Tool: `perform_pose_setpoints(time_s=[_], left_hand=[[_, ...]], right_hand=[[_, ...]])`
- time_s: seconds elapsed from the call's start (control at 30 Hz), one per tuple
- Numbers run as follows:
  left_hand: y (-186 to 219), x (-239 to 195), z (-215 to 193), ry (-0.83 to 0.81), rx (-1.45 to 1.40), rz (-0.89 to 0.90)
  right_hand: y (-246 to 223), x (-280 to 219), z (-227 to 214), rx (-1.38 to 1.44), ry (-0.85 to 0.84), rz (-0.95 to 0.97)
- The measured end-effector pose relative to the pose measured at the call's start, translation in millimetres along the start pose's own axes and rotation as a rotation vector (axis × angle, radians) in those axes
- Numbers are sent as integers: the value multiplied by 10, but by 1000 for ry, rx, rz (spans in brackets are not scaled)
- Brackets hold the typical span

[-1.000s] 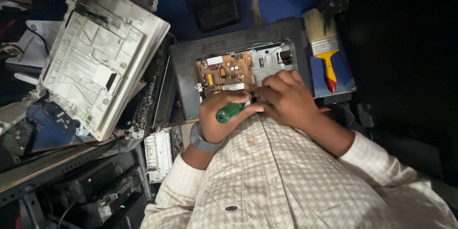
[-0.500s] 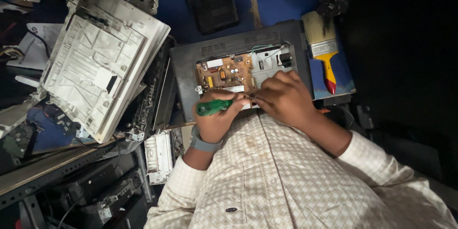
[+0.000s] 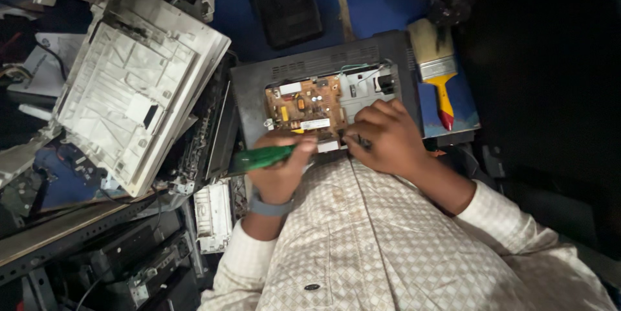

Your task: The person uses a screwdriver to remove screws from a circuit board inside an electronic device, then places the screws on the workbench. The person repeats this process for multiple screws across the board.

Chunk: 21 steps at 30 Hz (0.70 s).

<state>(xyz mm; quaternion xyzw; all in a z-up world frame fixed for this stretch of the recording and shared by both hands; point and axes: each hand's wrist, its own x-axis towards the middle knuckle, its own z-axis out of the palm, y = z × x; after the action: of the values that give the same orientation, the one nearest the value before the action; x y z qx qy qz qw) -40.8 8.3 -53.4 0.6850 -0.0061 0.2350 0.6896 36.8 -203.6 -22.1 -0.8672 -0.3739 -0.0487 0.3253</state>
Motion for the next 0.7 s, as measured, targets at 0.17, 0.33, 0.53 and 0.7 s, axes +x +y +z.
perform_pose_setpoints(time_s=[0.17,0.33,0.53,0.7], left_hand=[[-95,-36,-273,178,-152,-210],[-281,-99,-408,393,-400,-319],[-409,-226,-571,397,-439,-340],[-466,-225,-637,417,-432,-366]], right_hand=[[118,-29,-231,302,143,92],[579,-261,-703,133,379,227],[1276,-952,-1562,-431,698,342],[1558,-1694,-2084,-354,826,429]])
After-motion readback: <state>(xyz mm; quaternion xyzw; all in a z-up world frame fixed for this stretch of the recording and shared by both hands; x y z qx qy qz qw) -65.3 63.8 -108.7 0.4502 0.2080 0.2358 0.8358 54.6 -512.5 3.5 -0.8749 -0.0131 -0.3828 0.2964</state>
